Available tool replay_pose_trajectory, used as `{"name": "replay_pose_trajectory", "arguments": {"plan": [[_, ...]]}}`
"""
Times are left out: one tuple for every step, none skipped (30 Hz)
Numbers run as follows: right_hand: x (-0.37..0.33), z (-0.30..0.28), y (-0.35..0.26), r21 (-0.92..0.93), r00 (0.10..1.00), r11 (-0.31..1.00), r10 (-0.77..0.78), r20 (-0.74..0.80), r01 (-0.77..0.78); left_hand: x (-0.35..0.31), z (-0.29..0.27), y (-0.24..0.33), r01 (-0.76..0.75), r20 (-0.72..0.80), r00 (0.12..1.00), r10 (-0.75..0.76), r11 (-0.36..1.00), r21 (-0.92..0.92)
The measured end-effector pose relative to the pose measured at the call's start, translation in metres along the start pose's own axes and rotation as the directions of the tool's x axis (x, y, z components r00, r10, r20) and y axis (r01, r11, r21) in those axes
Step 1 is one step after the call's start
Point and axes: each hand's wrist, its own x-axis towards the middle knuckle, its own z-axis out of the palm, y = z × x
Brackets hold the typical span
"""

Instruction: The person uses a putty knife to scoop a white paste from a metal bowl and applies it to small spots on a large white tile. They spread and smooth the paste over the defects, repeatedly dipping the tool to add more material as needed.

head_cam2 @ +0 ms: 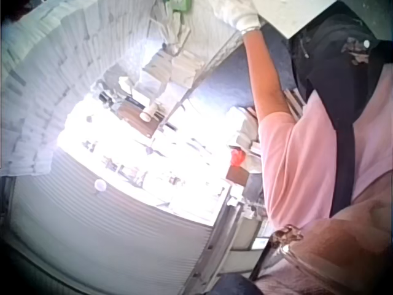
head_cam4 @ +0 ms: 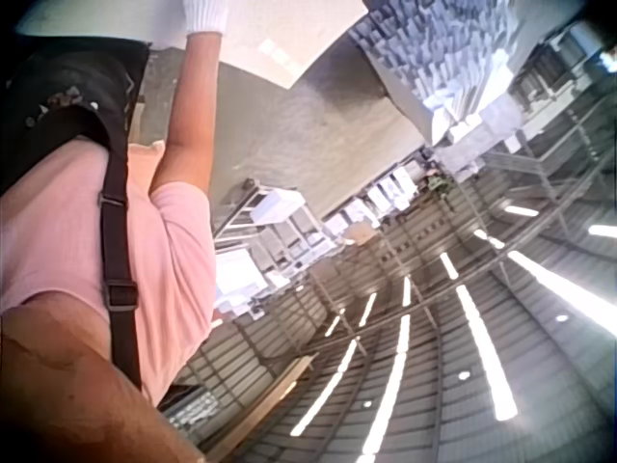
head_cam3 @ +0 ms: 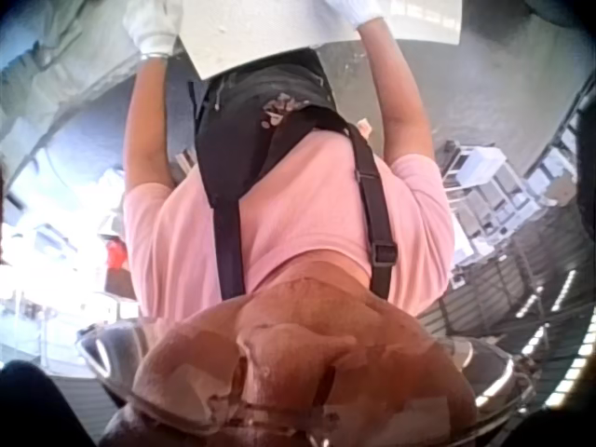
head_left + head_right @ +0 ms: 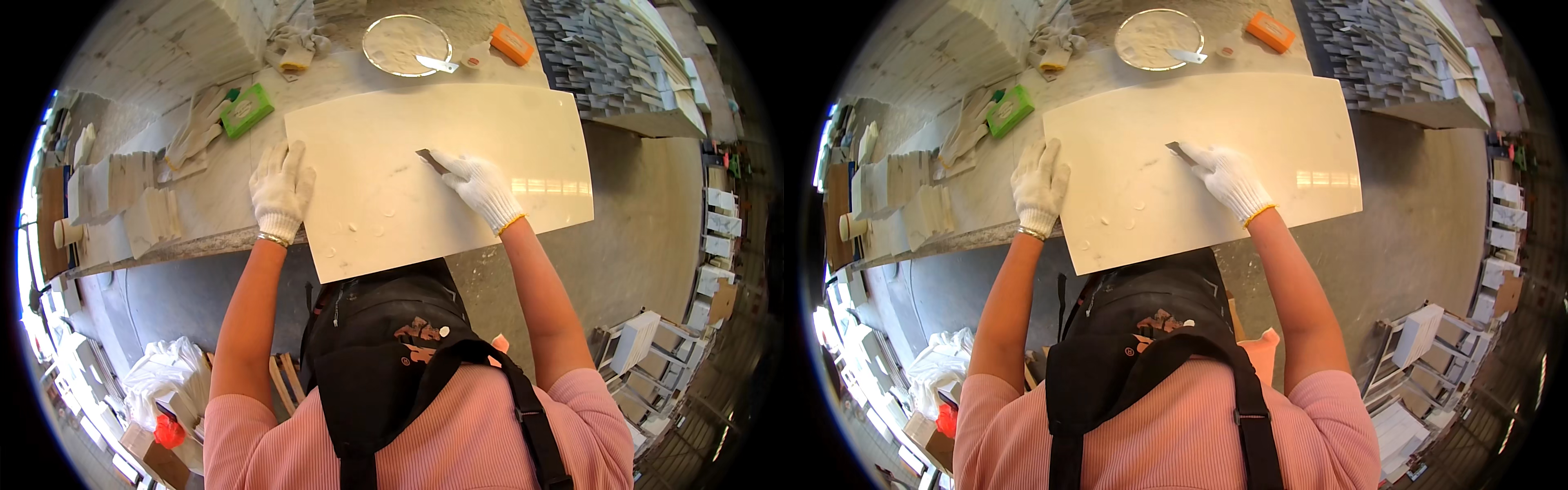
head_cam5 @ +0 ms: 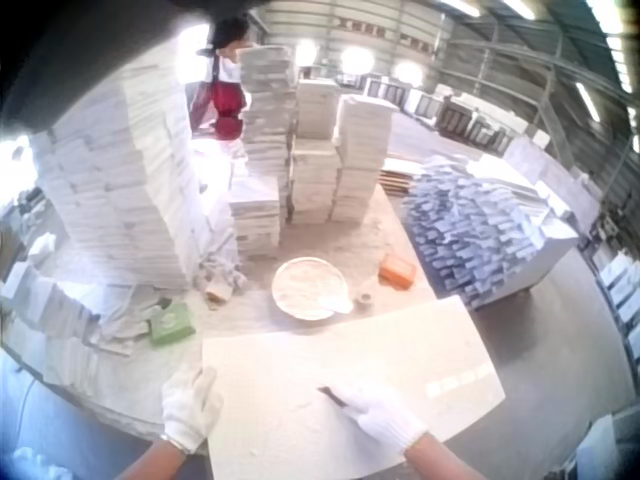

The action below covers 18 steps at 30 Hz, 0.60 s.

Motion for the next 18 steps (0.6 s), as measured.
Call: {"name": "replay_pose_trajectory", "arguments": {"plan": [[-0.001, 0.0, 0.0, -0.01, 1.0, 1.0, 0.006, 0.003, -0.006, 0.001, -0.001, 0.0, -0.005, 0.003, 1.0, 0.005, 1.0, -0.006], [-0.002, 0.0, 0.0, -0.02, 1.0, 1.0, 0.011, 0.006, -0.011, 0.001, 0.0, 0.0, -0.003, 0.003, 1.0, 0.003, 1.0, -0.007], [-0.003, 0.0, -0.001, -0.031, 1.0, 0.999, 0.015, 0.008, -0.015, 0.001, 0.0, 0.0, -0.002, 0.003, 1.0, 0.002, 1.0, -0.009], [-0.005, -0.002, -0.002, 0.0, 0.999, 1.0, 0.012, 0.045, -0.012, 0.001, 0.0, 0.0, 0.0, 0.003, 1.0, 0.0, 1.0, -0.011], [-0.008, -0.006, -0.004, 0.029, 0.997, 1.0, 0.006, 0.083, -0.008, 0.001, 0.0, 0.0, -0.005, -0.005, 1.0, 0.005, 1.0, -0.001], [-0.011, -0.008, -0.007, 0.058, 0.993, 0.998, -0.001, 0.121, -0.006, 0.001, -0.001, 0.001, -0.008, -0.013, 1.0, 0.008, 1.0, 0.008], [-0.017, -0.007, -0.011, 0.044, 0.991, 0.998, 0.039, 0.128, -0.045, 0.0, -0.001, 0.001, -0.011, -0.02, 1.0, 0.011, 1.0, 0.018], [-0.025, -0.006, -0.016, 0.029, 0.988, 0.996, 0.08, 0.134, -0.085, 0.0, -0.002, 0.003, -0.009, -0.021, 1.0, 0.009, 1.0, 0.016], [-0.028, -0.006, -0.019, 0.013, 0.983, 0.992, 0.121, 0.139, -0.124, 0.0, -0.004, 0.004, -0.006, -0.022, 1.0, 0.006, 1.0, 0.015], [-0.027, 0.0, -0.011, 0.151, 0.997, 0.986, 0.065, 0.052, -0.072, 0.0, -0.006, 0.006, -0.002, -0.023, 1.0, 0.003, 1.0, 0.014], [-0.029, 0.011, 0.002, 0.283, 0.999, 0.959, 0.023, -0.042, -0.01, 0.0, -0.006, 0.006, -0.003, -0.037, 0.999, 0.003, 1.0, 0.001], [-0.03, 0.017, 0.006, 0.409, 0.991, 0.911, -0.002, -0.136, 0.058, -0.001, -0.005, 0.006, -0.006, -0.045, 0.999, 0.005, 1.0, -0.01], [-0.028, 0.018, 0.011, 0.35, 0.988, 0.935, -0.002, -0.153, 0.056, -0.002, -0.004, 0.006, -0.008, -0.053, 0.999, 0.007, 1.0, -0.021], [-0.021, 0.014, 0.011, 0.292, 0.985, 0.955, 0.003, -0.175, 0.049, -0.002, -0.003, 0.006, -0.005, -0.043, 0.999, 0.005, 1.0, -0.013], [-0.011, 0.009, 0.009, 0.232, 0.98, 0.972, 0.001, -0.199, 0.046, -0.002, -0.004, 0.005, -0.001, -0.038, 0.999, 0.001, 1.0, -0.002], [-0.002, 0.004, 0.005, 0.164, 0.99, 0.986, 0.013, -0.144, 0.011, -0.002, -0.004, 0.005, 0.003, -0.033, 0.999, -0.003, 1.0, 0.009], [0.007, -0.004, -0.003, 0.091, 0.995, 0.996, 0.032, -0.09, -0.024, -0.002, -0.003, 0.004, 0.0, -0.032, 0.999, 0.0, 1.0, 0.01], [0.014, -0.006, -0.007, 0.018, 0.998, 0.998, 0.055, -0.039, -0.054, -0.002, -0.003, 0.003, -0.003, -0.032, 0.999, 0.004, 1.0, 0.012]]}}
